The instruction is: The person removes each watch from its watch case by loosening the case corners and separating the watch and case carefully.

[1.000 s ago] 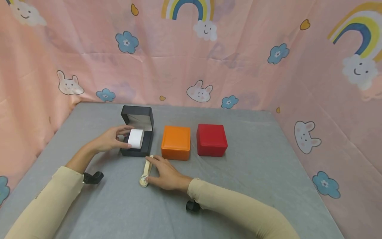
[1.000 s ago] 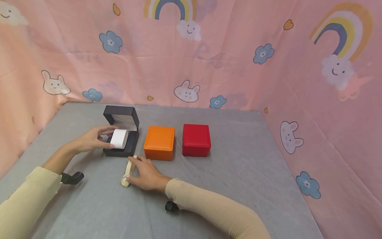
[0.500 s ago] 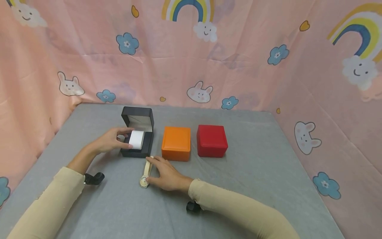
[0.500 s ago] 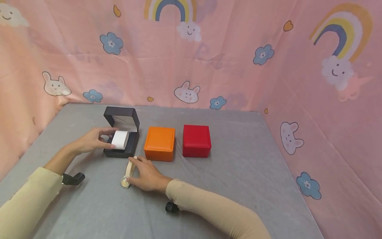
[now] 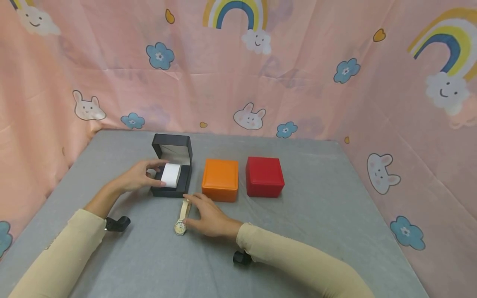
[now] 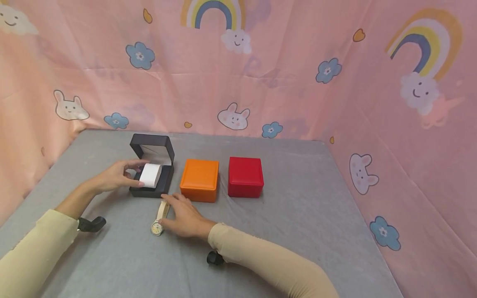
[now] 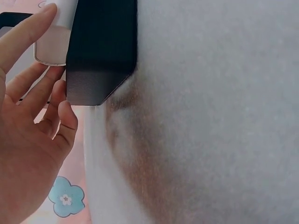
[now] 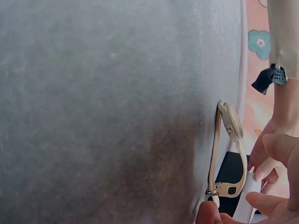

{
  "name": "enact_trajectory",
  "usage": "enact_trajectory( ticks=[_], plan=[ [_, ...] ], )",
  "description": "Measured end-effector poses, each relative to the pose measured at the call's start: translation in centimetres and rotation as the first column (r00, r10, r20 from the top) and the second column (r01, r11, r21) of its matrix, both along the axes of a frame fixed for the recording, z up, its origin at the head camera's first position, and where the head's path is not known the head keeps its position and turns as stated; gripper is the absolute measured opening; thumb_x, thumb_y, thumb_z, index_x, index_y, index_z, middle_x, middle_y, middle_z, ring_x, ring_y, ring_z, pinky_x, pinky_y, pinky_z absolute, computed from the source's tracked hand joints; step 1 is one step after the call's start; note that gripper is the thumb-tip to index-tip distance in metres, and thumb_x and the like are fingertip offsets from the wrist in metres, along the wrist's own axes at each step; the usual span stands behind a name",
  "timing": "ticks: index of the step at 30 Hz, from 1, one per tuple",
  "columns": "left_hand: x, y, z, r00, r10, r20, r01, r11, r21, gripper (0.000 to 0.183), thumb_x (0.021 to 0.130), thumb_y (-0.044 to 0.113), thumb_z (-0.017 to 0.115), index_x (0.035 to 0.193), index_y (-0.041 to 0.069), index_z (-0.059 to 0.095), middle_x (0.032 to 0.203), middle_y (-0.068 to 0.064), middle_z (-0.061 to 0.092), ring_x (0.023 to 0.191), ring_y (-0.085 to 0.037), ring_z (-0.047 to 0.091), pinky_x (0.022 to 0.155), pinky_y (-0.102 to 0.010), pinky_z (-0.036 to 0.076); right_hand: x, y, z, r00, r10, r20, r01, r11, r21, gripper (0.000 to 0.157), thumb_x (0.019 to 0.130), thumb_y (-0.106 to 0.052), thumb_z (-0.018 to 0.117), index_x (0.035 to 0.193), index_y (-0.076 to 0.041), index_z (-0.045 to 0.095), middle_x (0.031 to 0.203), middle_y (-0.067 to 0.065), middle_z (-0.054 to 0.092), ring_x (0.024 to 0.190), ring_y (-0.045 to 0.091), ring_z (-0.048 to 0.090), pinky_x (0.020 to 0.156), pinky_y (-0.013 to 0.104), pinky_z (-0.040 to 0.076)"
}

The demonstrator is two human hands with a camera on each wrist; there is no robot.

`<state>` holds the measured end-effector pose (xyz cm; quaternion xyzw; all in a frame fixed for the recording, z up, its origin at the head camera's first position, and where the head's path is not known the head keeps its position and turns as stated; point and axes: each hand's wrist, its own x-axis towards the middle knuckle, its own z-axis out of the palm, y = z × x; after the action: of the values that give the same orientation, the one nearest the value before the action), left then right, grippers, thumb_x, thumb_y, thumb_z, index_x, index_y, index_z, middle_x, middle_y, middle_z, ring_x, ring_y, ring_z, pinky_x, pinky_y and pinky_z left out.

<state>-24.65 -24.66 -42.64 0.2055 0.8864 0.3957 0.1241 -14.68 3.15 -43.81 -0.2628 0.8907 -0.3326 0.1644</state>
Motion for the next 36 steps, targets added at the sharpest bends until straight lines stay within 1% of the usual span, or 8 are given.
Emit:
enact_trajectory(
  ticks=[5,8,12,15,17,23,30,36],
  plan=[
    [-0.02,-0.08,-0.16,1.0,-0.02,-0.02,0.02,1.0,0.01,0.069,0.086,0.019,0.081,0.147,0.007,0.051,0.153,-0.021,0.048,0.128,-0.039,0.051,0.093,-0.04,0.052,-0.17,0.09,0.14,1.0,-0.01,0.009,0.01,1.0,0.003,0.069,0.097,-0.033,0.067,0.158,-0.023,0.036,0.159,0.011,0.041,0.144,0.027,0.043,0.117,0.049,0.04],
    [-0.01,-0.09,-0.19,1.0,-0.021,-0.01,0.021,0.999,0.027,0.069,0.086,0.018,0.081,0.147,0.007,0.051,0.153,-0.022,0.047,0.13,-0.04,0.05,0.096,-0.044,0.051,-0.27,0.15,0.24,1.0,-0.009,0.016,0.009,1.0,0.003,0.068,0.097,-0.033,0.066,0.158,-0.023,0.036,0.158,0.01,0.041,0.144,0.027,0.043,0.117,0.049,0.04],
    [-0.03,-0.05,-0.15,1.0,-0.015,0.01,0.015,1.0,0.023,0.07,0.085,0.017,0.081,0.147,0.006,0.051,0.151,-0.024,0.048,0.126,-0.04,0.053,0.089,-0.035,0.054,-0.28,0.18,0.36,1.0,-0.001,0.011,0.001,1.0,-0.003,0.068,0.098,-0.033,0.066,0.158,-0.023,0.036,0.158,0.009,0.042,0.144,0.027,0.043,0.118,0.049,0.039],
    [-0.09,0.04,-0.12,1.0,-0.009,0.027,0.009,1.0,0.004,0.071,0.085,0.018,0.082,0.147,0.005,0.05,0.146,-0.027,0.05,0.118,-0.039,0.057,0.081,-0.03,0.054,-0.26,0.18,0.36,1.0,0.002,0.005,-0.002,1.0,-0.006,0.068,0.098,-0.034,0.066,0.157,-0.022,0.036,0.158,0.008,0.042,0.144,0.026,0.043,0.118,0.048,0.039],
    [-0.14,0.09,-0.14,1.0,-0.004,0.029,0.004,1.0,-0.009,0.071,0.085,0.018,0.082,0.147,0.005,0.05,0.144,-0.027,0.051,0.116,-0.038,0.058,0.08,-0.03,0.053,-0.25,0.15,0.33,1.0,0.002,0.009,-0.002,1.0,-0.008,0.068,0.098,-0.034,0.065,0.158,-0.022,0.036,0.158,0.007,0.042,0.144,0.025,0.043,0.119,0.047,0.038],
    [-0.17,0.11,-0.35,1.0,0.007,0.005,-0.007,1.0,-0.02,0.071,0.085,0.018,0.082,0.147,0.004,0.05,0.146,-0.027,0.051,0.124,-0.04,0.053,0.087,-0.035,0.054,-0.23,0.17,0.25,1.0,-0.004,0.009,0.004,1.0,-0.012,0.067,0.098,-0.033,0.066,0.157,-0.021,0.037,0.158,0.007,0.044,0.145,0.025,0.043,0.119,0.047,0.038],
    [-0.15,0.17,-0.71,1.0,0.0,-0.001,0.0,1.0,-0.009,0.071,0.084,0.015,0.083,0.146,0.001,0.051,0.143,-0.028,0.053,0.117,-0.036,0.053,0.079,-0.027,0.053,-0.4,0.3,0.08,1.0,-0.021,0.02,0.022,0.999,-0.04,0.065,0.097,-0.032,0.067,0.155,-0.019,0.04,0.157,0.005,0.046,0.141,0.023,0.045,0.118,0.044,0.038],
    [-0.16,0.38,-0.73,1.0,-0.003,0.001,0.003,1.0,-0.014,0.071,0.083,0.013,0.083,0.146,0.001,0.052,0.138,-0.027,0.055,0.101,-0.027,0.053,0.068,-0.024,0.049,-0.42,0.58,0.1,0.999,-0.024,0.031,0.026,0.998,-0.059,0.059,0.097,-0.031,0.067,0.151,-0.017,0.046,0.154,0.004,0.049,0.139,0.022,0.047,0.118,0.044,0.038]
  ],
)
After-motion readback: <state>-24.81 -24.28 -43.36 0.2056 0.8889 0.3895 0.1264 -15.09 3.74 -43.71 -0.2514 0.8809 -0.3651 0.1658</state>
